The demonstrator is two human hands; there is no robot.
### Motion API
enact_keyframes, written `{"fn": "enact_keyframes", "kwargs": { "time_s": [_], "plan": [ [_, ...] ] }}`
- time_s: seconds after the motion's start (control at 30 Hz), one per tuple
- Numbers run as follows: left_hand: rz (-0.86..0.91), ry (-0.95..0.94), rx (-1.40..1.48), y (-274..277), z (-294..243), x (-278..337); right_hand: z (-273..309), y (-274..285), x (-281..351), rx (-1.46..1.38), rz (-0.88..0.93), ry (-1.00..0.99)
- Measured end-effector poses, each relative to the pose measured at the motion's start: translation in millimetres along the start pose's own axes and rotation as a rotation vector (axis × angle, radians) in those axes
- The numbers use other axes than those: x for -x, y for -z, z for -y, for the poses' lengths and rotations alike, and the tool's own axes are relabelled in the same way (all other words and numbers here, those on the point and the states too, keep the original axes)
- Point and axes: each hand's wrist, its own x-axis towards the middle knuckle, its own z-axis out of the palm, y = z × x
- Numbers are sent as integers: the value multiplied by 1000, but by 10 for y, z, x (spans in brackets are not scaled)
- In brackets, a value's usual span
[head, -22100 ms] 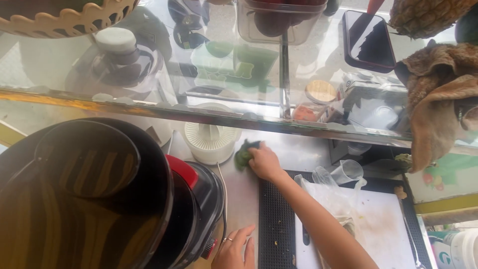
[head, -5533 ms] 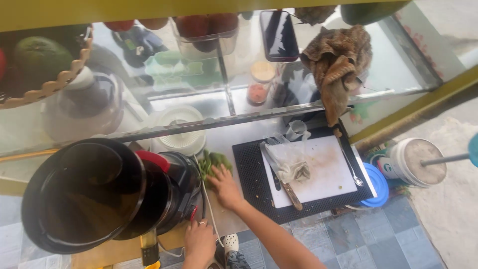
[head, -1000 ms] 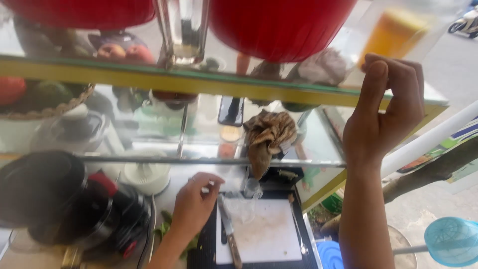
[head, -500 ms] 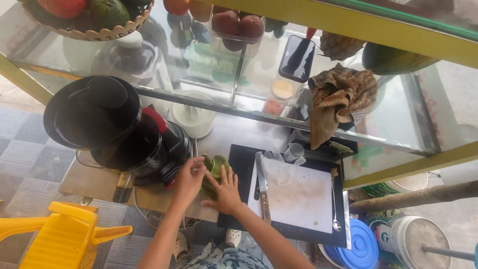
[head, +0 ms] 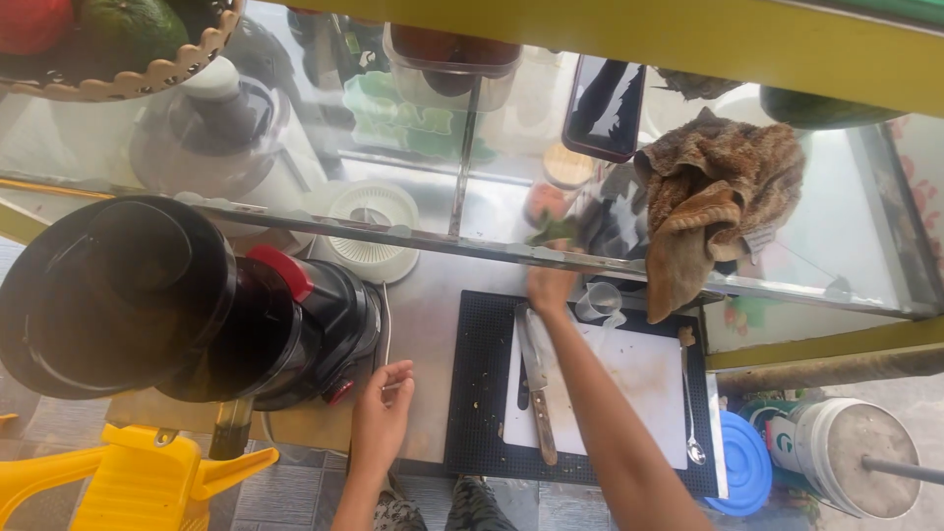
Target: Peeling and preparing fruit at a juice shop counter using a peeler.
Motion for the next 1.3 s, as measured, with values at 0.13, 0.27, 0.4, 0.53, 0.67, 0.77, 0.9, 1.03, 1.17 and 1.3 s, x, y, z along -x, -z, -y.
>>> {"fn": "enact_keyframes", "kwargs": {
  "time_s": [0.13,0.27,0.4,0.53,0.67,0.77,0.9,1.03,1.17,1.3],
  "plan": [
    [5,43,-11,48,-29,22,166,-323,-215,80,82,-119],
    [0,67,10,134,1,-18,460,-826,-46,300,423,-305],
    [11,13,65,207,56,-37,787,-1184,623,273,362,290],
    [40,-21,17,238,75,-83,1013,-822,1287,128,381,417],
    [114,-77,-9,244,109,-67,1032,-487,1702,83,495,585],
    [167,-94,-11,306,32,-25,1057,-365,1893,95,530,585],
    [243,-147,-3,459,132,-35,1173,-219,2208,118,526,550],
    [317,-167,-22,728,97,-34,1249,-31,2696,173,598,485],
    [409,-176,-44,902,76,-84,1411,68,3213,250,469,334],
    [452,-186,-88,1082,78,-76,1394,243,3716,396,525,238]
  ]
}}
